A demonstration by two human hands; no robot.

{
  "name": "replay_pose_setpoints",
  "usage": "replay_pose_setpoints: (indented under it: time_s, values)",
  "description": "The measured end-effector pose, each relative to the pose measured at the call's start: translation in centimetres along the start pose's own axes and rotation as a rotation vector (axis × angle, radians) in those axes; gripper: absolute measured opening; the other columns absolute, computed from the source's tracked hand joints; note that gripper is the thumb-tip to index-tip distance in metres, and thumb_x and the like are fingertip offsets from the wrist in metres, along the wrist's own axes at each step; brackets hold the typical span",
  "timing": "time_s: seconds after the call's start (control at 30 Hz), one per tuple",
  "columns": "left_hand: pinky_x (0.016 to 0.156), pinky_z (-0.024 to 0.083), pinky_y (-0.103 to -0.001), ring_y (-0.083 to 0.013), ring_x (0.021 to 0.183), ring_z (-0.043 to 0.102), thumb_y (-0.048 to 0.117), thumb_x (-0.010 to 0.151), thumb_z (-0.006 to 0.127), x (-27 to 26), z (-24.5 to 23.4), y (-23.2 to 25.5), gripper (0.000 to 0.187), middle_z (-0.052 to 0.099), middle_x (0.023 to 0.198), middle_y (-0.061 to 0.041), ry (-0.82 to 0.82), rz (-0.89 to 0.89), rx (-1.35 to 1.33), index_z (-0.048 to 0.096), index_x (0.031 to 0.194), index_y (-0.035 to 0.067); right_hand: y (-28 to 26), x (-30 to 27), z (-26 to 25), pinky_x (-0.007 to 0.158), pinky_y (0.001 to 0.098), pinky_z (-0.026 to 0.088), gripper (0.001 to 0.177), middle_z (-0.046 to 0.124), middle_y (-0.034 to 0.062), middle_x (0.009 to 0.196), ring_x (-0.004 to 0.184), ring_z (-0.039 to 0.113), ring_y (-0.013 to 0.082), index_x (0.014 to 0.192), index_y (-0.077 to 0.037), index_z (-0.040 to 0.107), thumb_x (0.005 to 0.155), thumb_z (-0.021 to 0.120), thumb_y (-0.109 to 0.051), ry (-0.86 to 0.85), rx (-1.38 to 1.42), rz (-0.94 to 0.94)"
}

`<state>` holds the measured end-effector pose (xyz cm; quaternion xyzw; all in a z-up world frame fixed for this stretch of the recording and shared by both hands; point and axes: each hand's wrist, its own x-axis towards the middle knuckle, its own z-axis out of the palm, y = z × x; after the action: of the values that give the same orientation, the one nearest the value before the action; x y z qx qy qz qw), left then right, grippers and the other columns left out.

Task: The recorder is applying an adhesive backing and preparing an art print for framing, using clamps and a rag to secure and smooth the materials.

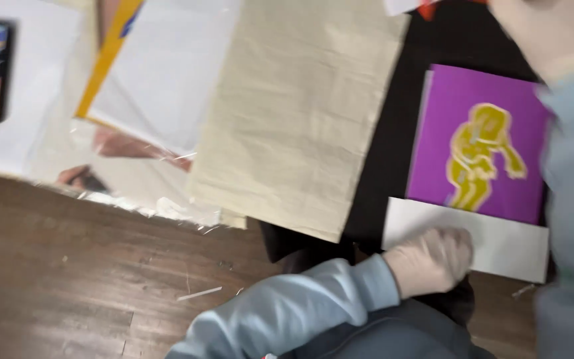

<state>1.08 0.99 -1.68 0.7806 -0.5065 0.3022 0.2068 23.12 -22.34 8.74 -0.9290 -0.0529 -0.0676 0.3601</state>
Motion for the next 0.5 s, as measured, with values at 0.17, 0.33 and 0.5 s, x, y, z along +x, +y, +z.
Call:
replay_pose_setpoints:
  time_s: [0.17,0.33,0.5]
  values:
    - [0.065,0.052,-0.035,-0.0254,0.077,0.064,0.014,0.091,0.060,0.3,-1.4,-0.5,0.034,0.068,0.090,-0.020,-0.027,0.015,-0.017,0.070,0.110,-0.013,16.1,-22.1,-6.9,0.074,0.0268,0.046,0.033,0.055,-0.0022,0.088,0.077,0.052,0.0086,0.115,-0.002,0.058,0.123,0.053,-0.034,0.193,-0.091,0.283]
    - [0.060,0.050,-0.031,-0.0221,0.075,0.064,0.015,0.095,0.059,0.4,-0.7,-0.8,0.033,0.072,0.103,-0.021,-0.110,0.154,0.135,0.070,0.114,-0.009,21.4,-39.2,-8.1,0.081,0.0310,0.055,0.028,0.065,0.0100,0.108,0.089,0.065,0.0174,0.132,0.001,0.061,0.123,0.057,-0.025,0.380,-0.190,0.359]
    - [0.064,0.053,-0.031,-0.0234,0.088,0.069,0.015,0.087,0.061,1.0,-0.8,-1.3,0.039,0.072,0.118,-0.018,-0.155,0.287,0.201,0.070,0.121,-0.001,8.8,-35.5,-8.7,0.077,0.0381,0.059,0.021,0.071,0.0197,0.105,0.086,0.071,0.0307,0.121,0.004,0.074,0.118,0.066,-0.015,0.276,-0.704,0.230]
